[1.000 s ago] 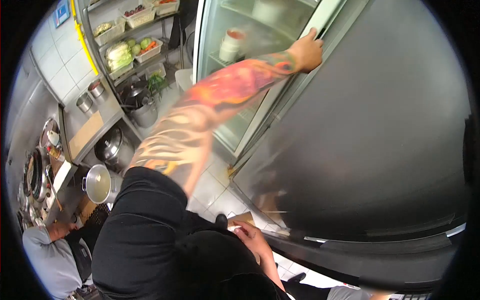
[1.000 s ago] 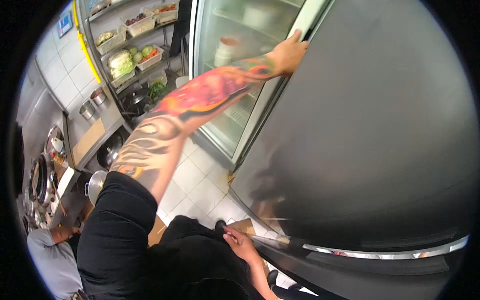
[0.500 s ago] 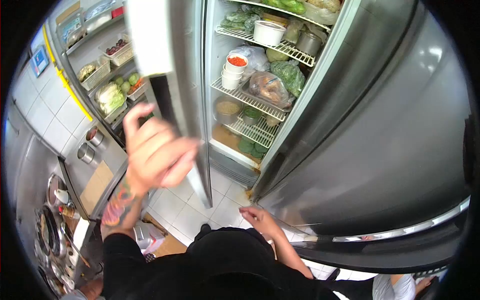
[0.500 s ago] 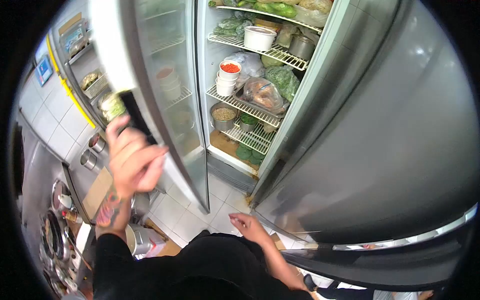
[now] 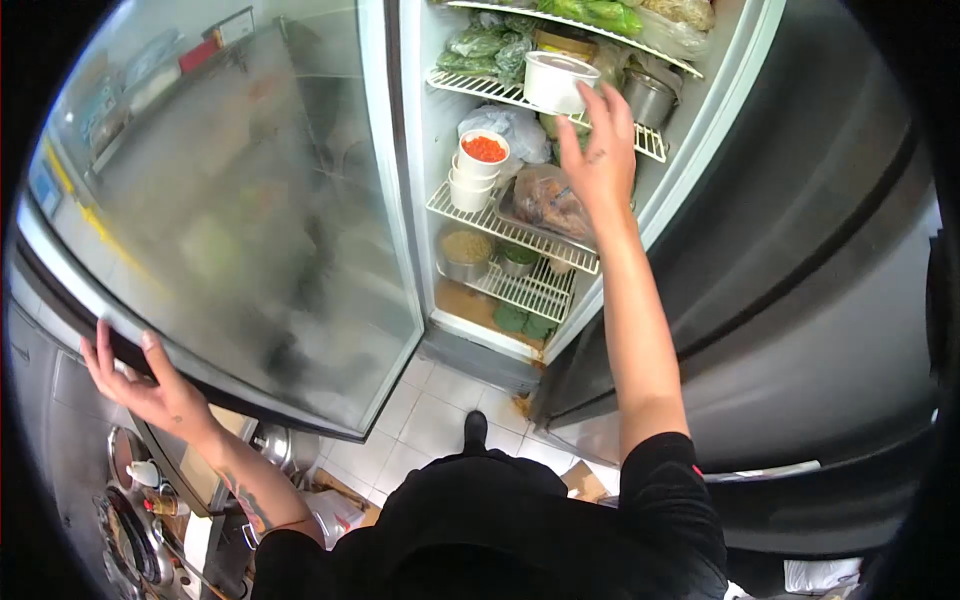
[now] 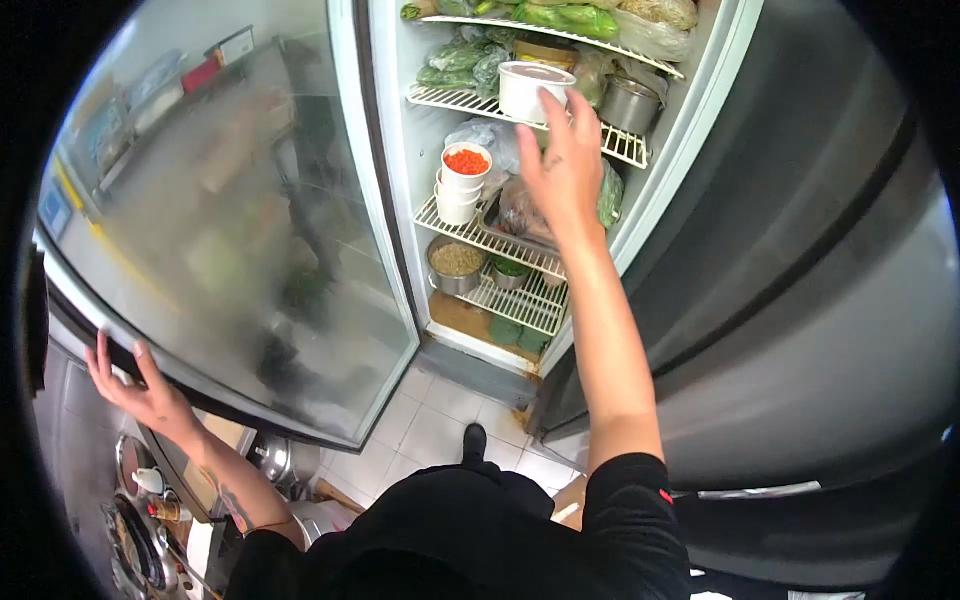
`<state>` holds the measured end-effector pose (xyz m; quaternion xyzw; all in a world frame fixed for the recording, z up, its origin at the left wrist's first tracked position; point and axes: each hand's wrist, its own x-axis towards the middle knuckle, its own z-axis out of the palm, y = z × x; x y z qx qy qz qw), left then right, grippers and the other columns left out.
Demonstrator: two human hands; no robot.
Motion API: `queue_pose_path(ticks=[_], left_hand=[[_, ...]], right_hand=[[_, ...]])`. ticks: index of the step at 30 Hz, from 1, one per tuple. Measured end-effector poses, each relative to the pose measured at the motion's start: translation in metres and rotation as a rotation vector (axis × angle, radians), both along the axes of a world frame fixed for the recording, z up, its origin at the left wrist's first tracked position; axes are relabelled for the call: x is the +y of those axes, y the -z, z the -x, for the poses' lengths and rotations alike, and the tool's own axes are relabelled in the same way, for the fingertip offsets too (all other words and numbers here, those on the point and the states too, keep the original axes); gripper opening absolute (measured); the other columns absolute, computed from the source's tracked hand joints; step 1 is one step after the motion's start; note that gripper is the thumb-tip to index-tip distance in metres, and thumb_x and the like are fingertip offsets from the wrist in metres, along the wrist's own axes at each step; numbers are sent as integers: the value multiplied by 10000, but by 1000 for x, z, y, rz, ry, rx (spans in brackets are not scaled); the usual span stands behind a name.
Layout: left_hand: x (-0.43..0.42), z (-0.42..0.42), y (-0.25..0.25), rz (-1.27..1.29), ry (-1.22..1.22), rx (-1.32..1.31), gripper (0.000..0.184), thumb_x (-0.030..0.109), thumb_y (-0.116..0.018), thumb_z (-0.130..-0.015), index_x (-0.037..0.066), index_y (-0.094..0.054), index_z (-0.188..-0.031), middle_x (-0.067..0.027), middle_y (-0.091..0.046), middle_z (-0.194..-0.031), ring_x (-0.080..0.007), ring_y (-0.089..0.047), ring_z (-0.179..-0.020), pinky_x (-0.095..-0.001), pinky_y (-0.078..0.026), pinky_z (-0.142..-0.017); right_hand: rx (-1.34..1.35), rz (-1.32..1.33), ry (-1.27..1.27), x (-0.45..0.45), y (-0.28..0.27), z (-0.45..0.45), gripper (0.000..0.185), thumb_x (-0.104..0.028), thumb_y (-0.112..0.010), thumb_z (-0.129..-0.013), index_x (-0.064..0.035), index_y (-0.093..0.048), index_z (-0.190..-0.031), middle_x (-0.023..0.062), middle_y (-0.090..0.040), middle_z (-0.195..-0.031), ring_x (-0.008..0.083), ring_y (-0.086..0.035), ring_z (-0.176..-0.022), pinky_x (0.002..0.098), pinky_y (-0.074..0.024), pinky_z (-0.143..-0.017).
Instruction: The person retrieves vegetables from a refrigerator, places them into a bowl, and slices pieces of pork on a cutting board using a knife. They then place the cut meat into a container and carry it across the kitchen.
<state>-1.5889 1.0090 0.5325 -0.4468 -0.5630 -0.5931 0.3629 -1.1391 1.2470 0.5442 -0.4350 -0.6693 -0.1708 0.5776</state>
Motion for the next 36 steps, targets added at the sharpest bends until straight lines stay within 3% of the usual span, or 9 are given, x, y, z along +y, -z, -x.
queue_pose_path(ticks=[5, 10, 15, 21, 26, 30, 32, 35, 36], left_hand=[[64, -39, -5, -274, 244, 127, 363, 93, -640, -981, -15, -585, -1323, -252, -365, -1593, -367, -401, -1462, -522, -306, -1223], [148, -126, -16, 230, 539, 455, 280, 87, -705, -826, 44, -719, -1102, -219, -642, -1339, -420, -571, -1306, -509, -439, -1109], [303, -194, -43, 445, 842, 612, 496, 142, -718, -887, 52, -618, -1364, -199, -563, -1456, -421, -536, -1321, -469, -426, -1129], [532, -235, -53, 453, 751, 599, 497, 139, -691, -904, 76, -621, -1393, -237, -625, -1367, -443, -588, -1250, -488, -480, -1068], [535, -245, -65, 596, 591, 541, 427, 151, -704, -912, 124, -678, -1338, -242, -719, -1164, -433, -689, -1038, -507, -547, -918], [502, -237, -77, 488, 530, 494, 387, 145, -716, -912, 130, -709, -1299, -236, -722, -1138, -422, -700, -987, -511, -557, -863], [463, -226, -74, 222, 539, 365, 368, 145, -724, -907, 111, -711, -1273, -196, -742, -1097, -403, -715, -980, -495, -571, -863], [360, -214, -47, 127, 632, 206, 381, 83, -725, -895, 89, -708, -1275, -187, -740, -1139, -375, -725, -1019, -441, -576, -886], [319, -217, -29, 122, 689, 151, 389, 60, -729, -887, 78, -708, -1275, -184, -742, -1149, -368, -728, -1042, -426, -575, -905]], right_hand=[[-504, -122, 45, 75, -14, 4, 445, -218, -742, -894, -75, -677, -1310, 161, -545, -1482, 379, -448, -1433, 600, -301, -1206], [-409, -47, 142, 87, -6, -12, 407, -231, -729, -912, 3, -681, -1242, 108, -543, -1504, 383, -435, -1444, 633, -258, -1219], [-239, 42, 312, 78, 5, -45, 450, -259, -726, -921, -22, -676, -1300, 132, -473, -1598, 398, -350, -1515, 652, -199, -1232], [-244, 18, 305, 84, 18, -41, 454, -258, -712, -923, -86, -681, -1343, 149, -405, -1660, 423, -313, -1542, 635, -202, -1235], [-250, -37, 267, 84, 25, -48, 412, -236, -714, -904, -121, -721, -1300, 146, -401, -1664, 413, -324, -1541, 603, -235, -1232], [-233, -80, 232, 84, 26, -50, 380, -225, -717, -898, -134, -745, -1266, 156, -407, -1658, 426, -328, -1534, 598, -250, -1227], [-203, -72, 216, 74, 27, -44, 349, -192, -718, -904, -135, -755, -1246, 176, -421, -1646, 433, -336, -1529, 580, -262, -1227], [125, -120, -48, 41, 44, -21, 321, -113, -710, -922, -54, -742, -1236, 218, -466, -1602, 417, -387, -1502, 524, -286, -1231], [288, -58, -300, 24, 58, -8, 435, -135, -689, -970, -36, -635, -1390, 209, -500, -1571, 384, -399, -1498, 498, -311, -1223]])
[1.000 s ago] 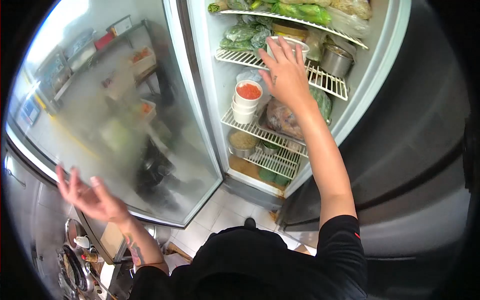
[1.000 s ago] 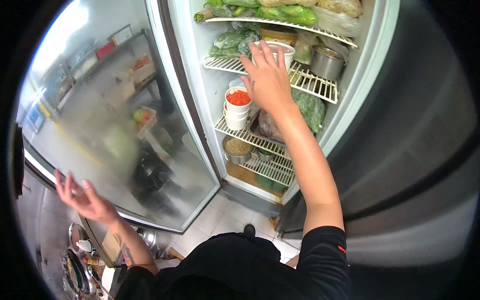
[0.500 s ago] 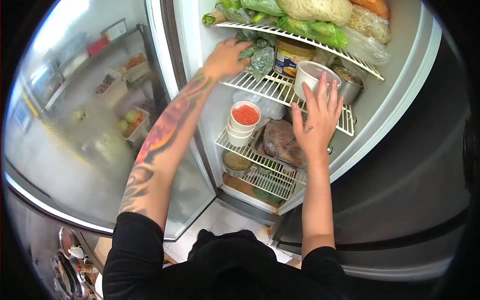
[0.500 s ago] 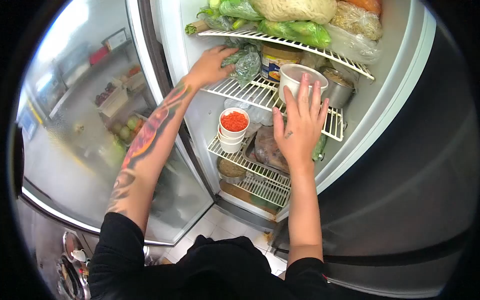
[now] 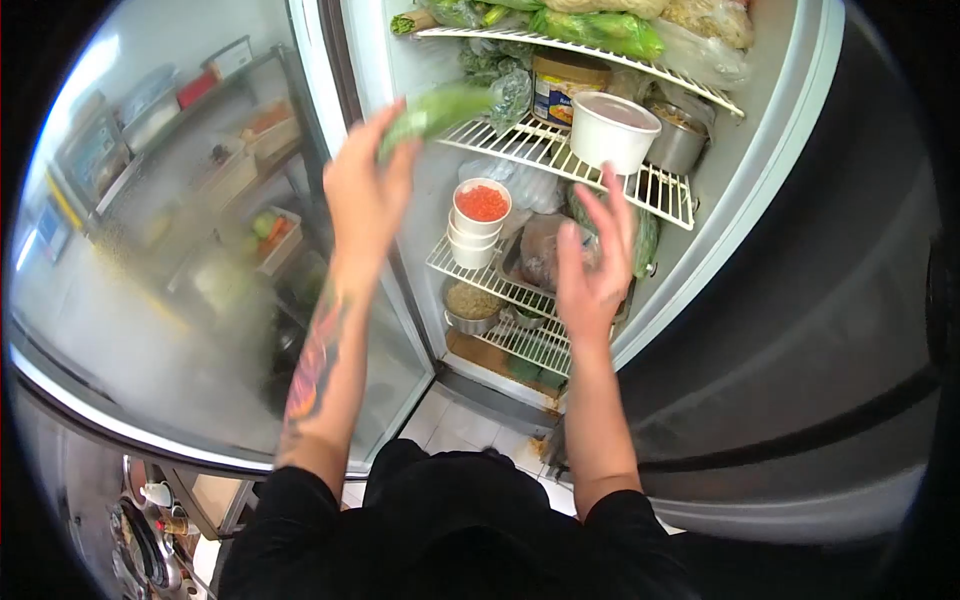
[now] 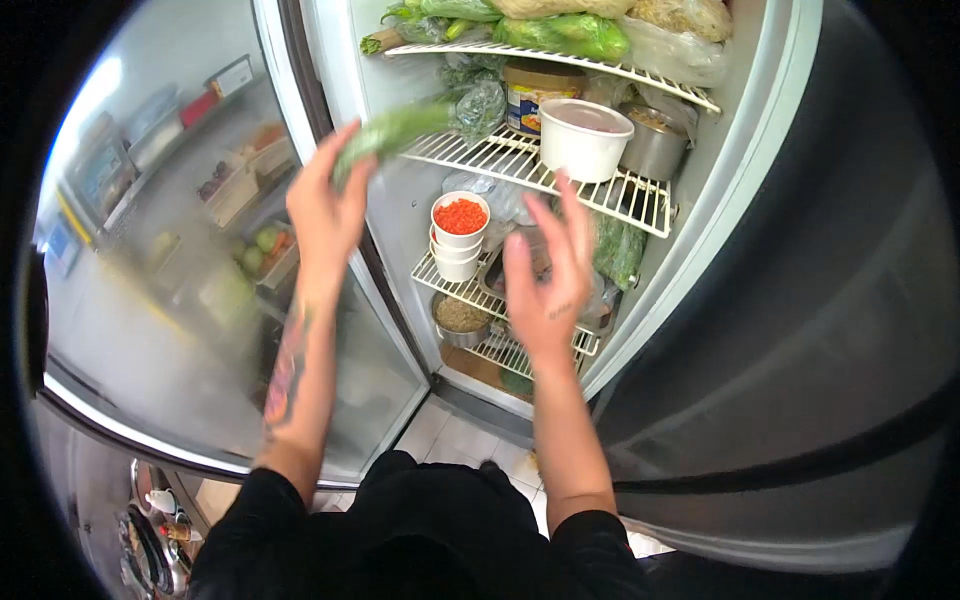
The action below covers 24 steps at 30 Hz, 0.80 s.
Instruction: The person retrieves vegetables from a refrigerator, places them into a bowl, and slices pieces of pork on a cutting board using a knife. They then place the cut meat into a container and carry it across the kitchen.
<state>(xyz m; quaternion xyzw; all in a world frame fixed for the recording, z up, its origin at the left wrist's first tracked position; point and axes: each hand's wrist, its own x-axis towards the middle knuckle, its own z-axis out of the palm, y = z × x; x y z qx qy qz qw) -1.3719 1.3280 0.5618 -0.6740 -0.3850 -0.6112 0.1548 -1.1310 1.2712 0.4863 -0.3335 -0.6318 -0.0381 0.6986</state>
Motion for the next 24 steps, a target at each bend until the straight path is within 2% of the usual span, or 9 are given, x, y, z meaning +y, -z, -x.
queue_pose_path(ticks=[2, 4, 7, 11, 14, 15, 18, 19, 24], left_hand=[[-67, -3, 54, 81, 130, 58, 431, 32, -749, -861, 56, -705, -1289, -187, -726, -1236, -371, -689, -1187, -446, -537, -1020], [-130, -8, 104, 227, 397, 349, 481, 29, -756, -849, 29, -682, -1325, -206, -650, -1394, -405, -590, -1343, -480, -463, -1127], [-207, 2, 170, 464, 744, 370, 559, 14, -751, -840, 14, -640, -1388, -223, -537, -1531, -422, -492, -1440, -484, -401, -1183], [-256, 58, 264, 849, 846, 137, 671, 64, -752, -890, 17, -506, -1513, -210, -485, -1585, -370, -464, -1474, -488, -400, -1175], [-279, 99, 356, 1210, 917, 16, 702, 108, -735, -941, 28, -429, -1568, -189, -498, -1581, -331, -471, -1471, -494, -402, -1167], [-290, 109, 375, 1383, 907, -16, 704, 126, -721, -964, 34, -400, -1585, -179, -509, -1574, -315, -479, -1465, -493, -403, -1164], [-329, 104, 377, 1503, 1049, 113, 684, 122, -703, -976, 36, -403, -1585, -170, -525, -1561, -309, -498, -1449, -489, -406, -1159], [-335, 95, 367, 1452, 1147, 133, 687, 132, -714, -971, 40, -412, -1582, -165, -547, -1540, -297, -512, -1437, -478, -409, -1156], [-392, 45, 309, 1370, 1337, 170, 670, 153, -722, -970, 35, -441, -1566, -161, -606, -1479, -281, -555, -1392, -460, -420, -1149]], right_hand=[[553, 172, -717, -38, 27, 42, 581, -174, -657, -1019, -50, -453, -1549, 185, -526, -1542, 366, -426, -1481, 489, -353, -1203], [890, 448, -972, -74, 67, 62, 654, -331, -585, -1055, -94, -336, -1611, 192, -542, -1514, 399, -500, -1420, 514, -434, -1155], [1190, 751, -1096, -128, 128, 57, 626, -349, -579, -1052, -73, -386, -1580, 212, -555, -1482, 430, -566, -1345, 535, -495, -1104], [1331, 785, -903, -220, 176, 40, 615, -367, -604, -1037, -103, -424, -1562, 226, -558, -1462, 458, -573, -1329, 544, -522, -1079], [1574, 478, -1050, -292, 194, 43, 591, -379, -641, -1020, -129, -451, -1521, 235, -624, -1367, 432, -641, -1243, 612, -548, -998], [1721, 534, -1015, -316, 206, 49, 578, -366, -672, -1001, -139, -478, -1496, 223, -640, -1339, 425, -659, -1198, 648, -550, -948], [1757, 701, -863, -383, 271, 71, 537, -274, -702, -979, -134, -510, -1460, 213, -660, -1292, 404, -695, -1101, 601, -579, -895], [1835, 730, -729, -391, 270, 77, 539, -137, -702, -934, -123, -529, -1444, 193, -681, -1221, 370, -718, -1003, 529, -604, -842], [1667, 631, -545, -447, 223, 72, 619, -47, -687, -857, -120, -520, -1449, 136, -657, -1081, 312, -676, -881, 474, -594, -752]])
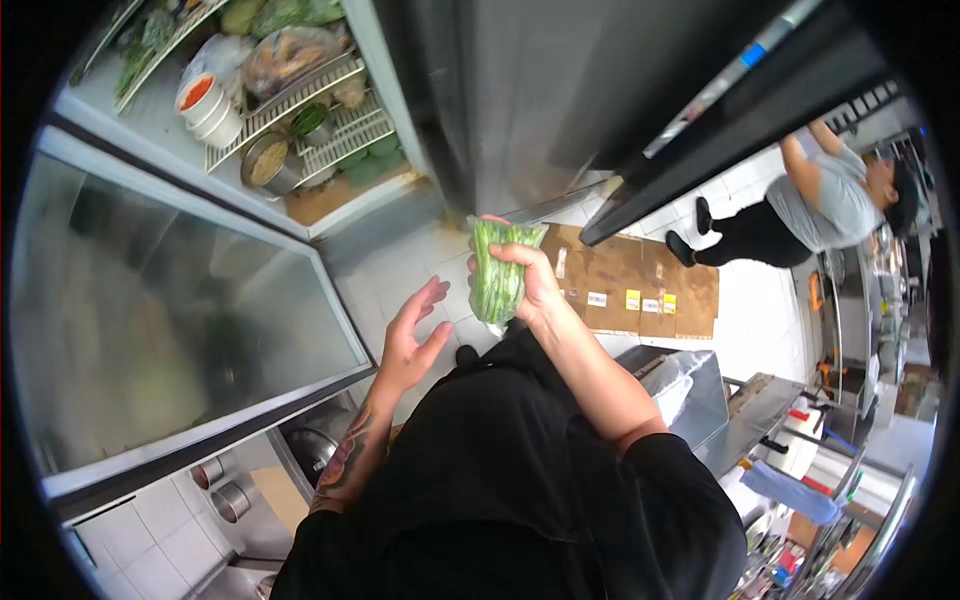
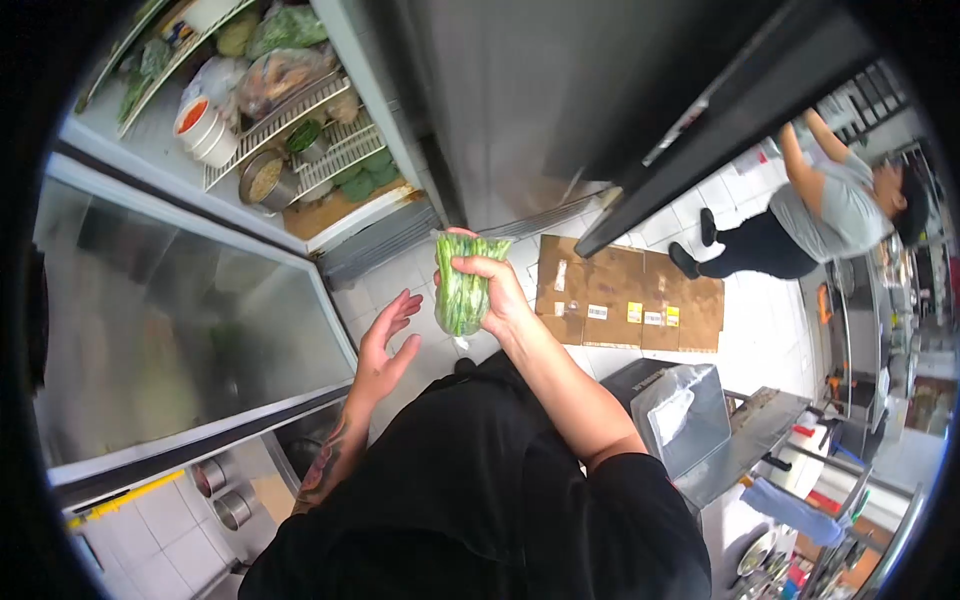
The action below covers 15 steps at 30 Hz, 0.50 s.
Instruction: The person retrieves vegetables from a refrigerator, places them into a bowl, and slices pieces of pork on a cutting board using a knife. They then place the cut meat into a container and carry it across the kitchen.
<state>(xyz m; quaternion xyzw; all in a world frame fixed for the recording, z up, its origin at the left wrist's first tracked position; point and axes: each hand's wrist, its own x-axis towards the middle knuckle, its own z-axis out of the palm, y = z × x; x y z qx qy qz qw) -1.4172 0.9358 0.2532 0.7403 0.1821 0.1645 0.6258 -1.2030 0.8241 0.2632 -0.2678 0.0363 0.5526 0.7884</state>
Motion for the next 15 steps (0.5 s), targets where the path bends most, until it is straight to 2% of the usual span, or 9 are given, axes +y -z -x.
queue_pose_path(ticks=[2, 3, 6, 7, 8, 11, 12, 14, 15], left_hand=[[-10, -17, 0, -110, 47, 1, 666, 130, -718, -961, 47, -447, -1564, -158, -619, -1461, -281, -580, -1361, -463, -435, -1134], [-18, -24, 5, -117, 86, -14, 666, 130, -718, -961, 47, -447, -1564, -158, -619, -1461, -281, -580, -1361, -463, -435, -1134], [-36, -28, 57, -225, 120, 158, 672, 106, -724, -951, 74, -451, -1565, -149, -632, -1443, -270, -606, -1324, -452, -464, -1095], [-43, -28, 84, -224, 146, 221, 672, 100, -724, -950, 82, -452, -1565, -144, -635, -1439, -264, -613, -1312, -449, -471, -1083], [-50, -28, 114, -142, 199, 272, 670, 103, -722, -954, 79, -450, -1566, -137, -635, -1442, -259, -616, -1306, -444, -473, -1077], [-100, -83, 157, 6, 406, 362, 662, 111, -716, -963, 77, -448, -1567, -123, -636, -1444, -251, -621, -1296, -444, -482, -1065], [-120, -103, 160, 80, 489, 387, 656, 116, -712, -969, 78, -448, -1568, -117, -638, -1443, -249, -622, -1293, -448, -488, -1058], [-176, -176, 133, 19, 633, 366, 588, 116, -711, -962, 47, -514, -1512, -143, -660, -1396, -269, -646, -1261, -427, -507, -1035], [-205, -215, 117, -165, 797, 233, 550, 109, -714, -953, 31, -550, -1472, -159, -671, -1361, -286, -658, -1238, -415, -513, -1027]], right_hand=[[-110, -17, 61, -20, -10, -12, 606, -60, -696, -856, -118, -526, -1435, 134, -662, -1089, 312, -677, -889, 456, -591, -742], [-95, -50, 108, -39, -20, -17, 592, -29, -709, -864, -66, -543, -1431, 125, -702, -1061, 294, -734, -857, 429, -613, -761], [-128, -10, 257, -113, -38, -45, 656, -114, -722, -885, -114, -496, -1501, 120, -671, -1153, 322, -693, -932, 456, -601, -805], [-138, -163, 288, -152, -37, -58, 750, -204, -783, -894, -111, -449, -1559, 141, -656, -1298, 369, -684, -1116, 487, -586, -936], [-147, -157, 378, -190, -34, -69, 750, -204, -783, -894, -111, -449, -1559, 141, -656, -1298, 369, -684, -1116, 487, -586, -936], [-55, -421, 394, -302, 5, -92, 872, -313, -868, -837, -101, -440, -1567, 188, -551, -1508, 433, -520, -1402, 625, -466, -1112], [-59, -420, 449, -331, 21, -95, 872, -313, -868, -837, -101, -440, -1567, 188, -551, -1508, 433, -520, -1402, 625, -466, -1112], [-30, -202, 556, -378, 46, -106, 694, -266, -838, -876, -99, -523, -1471, 138, -657, -1327, 359, -648, -1253, 583, -553, -1015], [-83, -81, 648, -397, 55, -112, 522, -201, -812, -877, -68, -601, -1335, 104, -689, -1237, 294, -697, -1147, 521, -603, -927]])
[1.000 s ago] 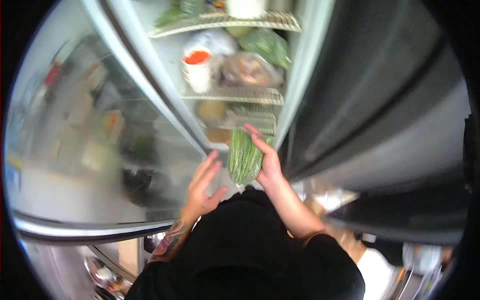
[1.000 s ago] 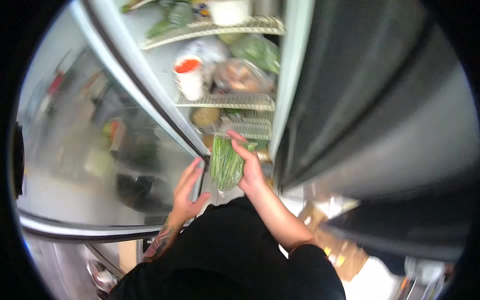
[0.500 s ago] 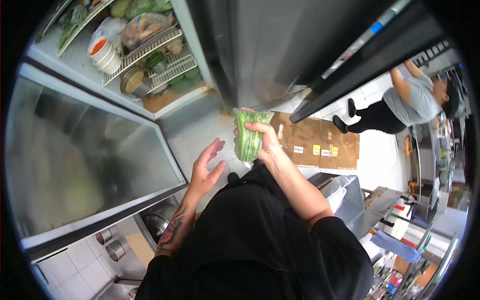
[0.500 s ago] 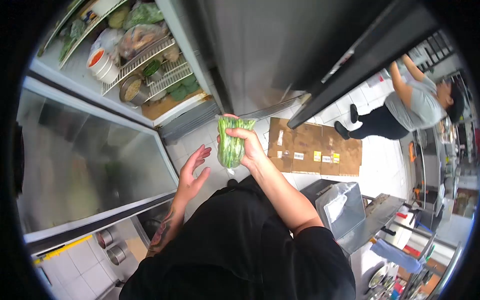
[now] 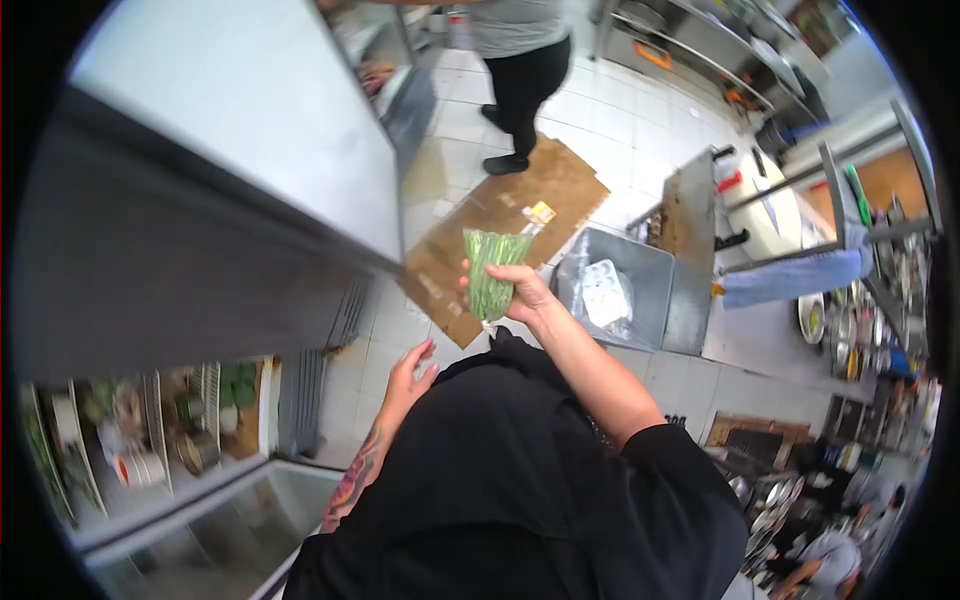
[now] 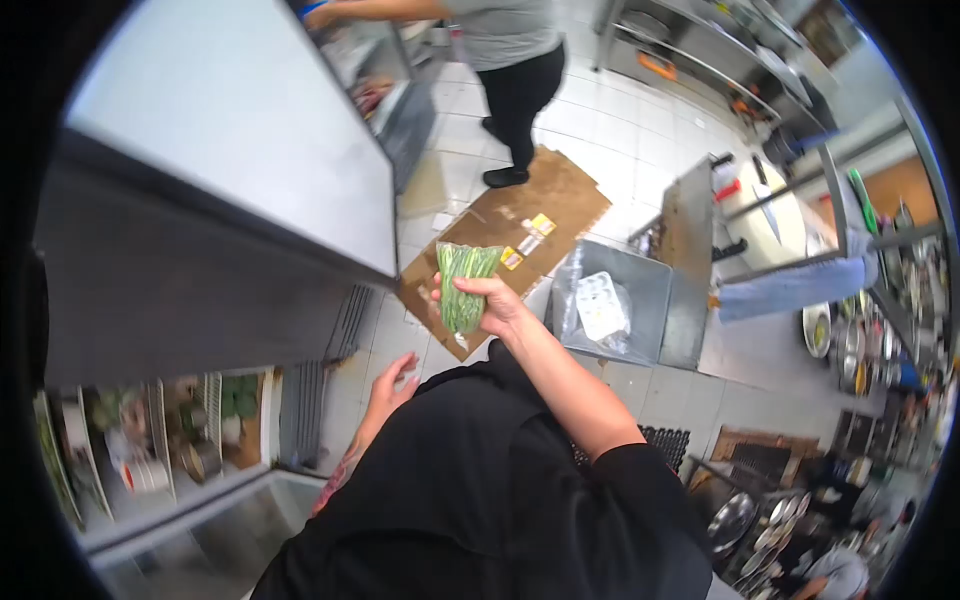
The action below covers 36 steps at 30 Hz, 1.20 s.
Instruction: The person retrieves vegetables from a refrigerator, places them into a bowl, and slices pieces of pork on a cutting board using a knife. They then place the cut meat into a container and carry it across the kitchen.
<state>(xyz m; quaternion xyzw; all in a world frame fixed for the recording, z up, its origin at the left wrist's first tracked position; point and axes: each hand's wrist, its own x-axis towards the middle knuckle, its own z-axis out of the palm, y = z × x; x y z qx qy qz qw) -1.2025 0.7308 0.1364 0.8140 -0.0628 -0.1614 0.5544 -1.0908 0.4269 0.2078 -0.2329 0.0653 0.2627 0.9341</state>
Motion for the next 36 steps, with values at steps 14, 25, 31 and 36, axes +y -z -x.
queue_pose_path(ticks=[14, 25, 31, 36], left_hand=[[-339, -301, -76, 218, 621, -84, 223, 177, -630, -1064, 6, -627, -1207, -49, -698, -1074, -104, -665, -993, -277, -540, -877], [-508, -431, -99, 337, 1164, 403, 194, 209, -642, -1068, 28, -579, -1100, -74, -701, -979, -134, -689, -865, -308, -572, -827], [-596, -476, -122, 292, 1413, 453, 263, 304, -619, -1083, 46, -588, -1040, -37, -658, -894, -123, -640, -841, -297, -529, -780], [-678, -521, -127, 374, 1302, 500, 290, 331, -582, -1093, 101, -571, -916, 16, -568, -782, -79, -549, -710, -262, -464, -658]], right_hand=[[-84, -29, 730, -213, 9, -74, 278, -136, -735, -898, -28, -654, -1141, 127, -723, -999, 236, -724, -889, 402, -605, -817], [-77, 131, 1540, -278, -9, -164, 697, -412, -654, -1027, -12, -383, -1529, 191, -553, -1487, 333, -483, -1434, 481, -406, -1178], [-116, 52, 1656, -336, -23, -187, 675, -512, -639, -1011, -50, -476, -1476, 172, -599, -1432, 317, -559, -1339, 506, -404, -1165], [-110, 49, 1540, -403, -20, -223, 777, -619, -598, -995, -22, -484, -1479, 154, -619, -1412, 304, -639, -1228, 513, -497, -1061]])
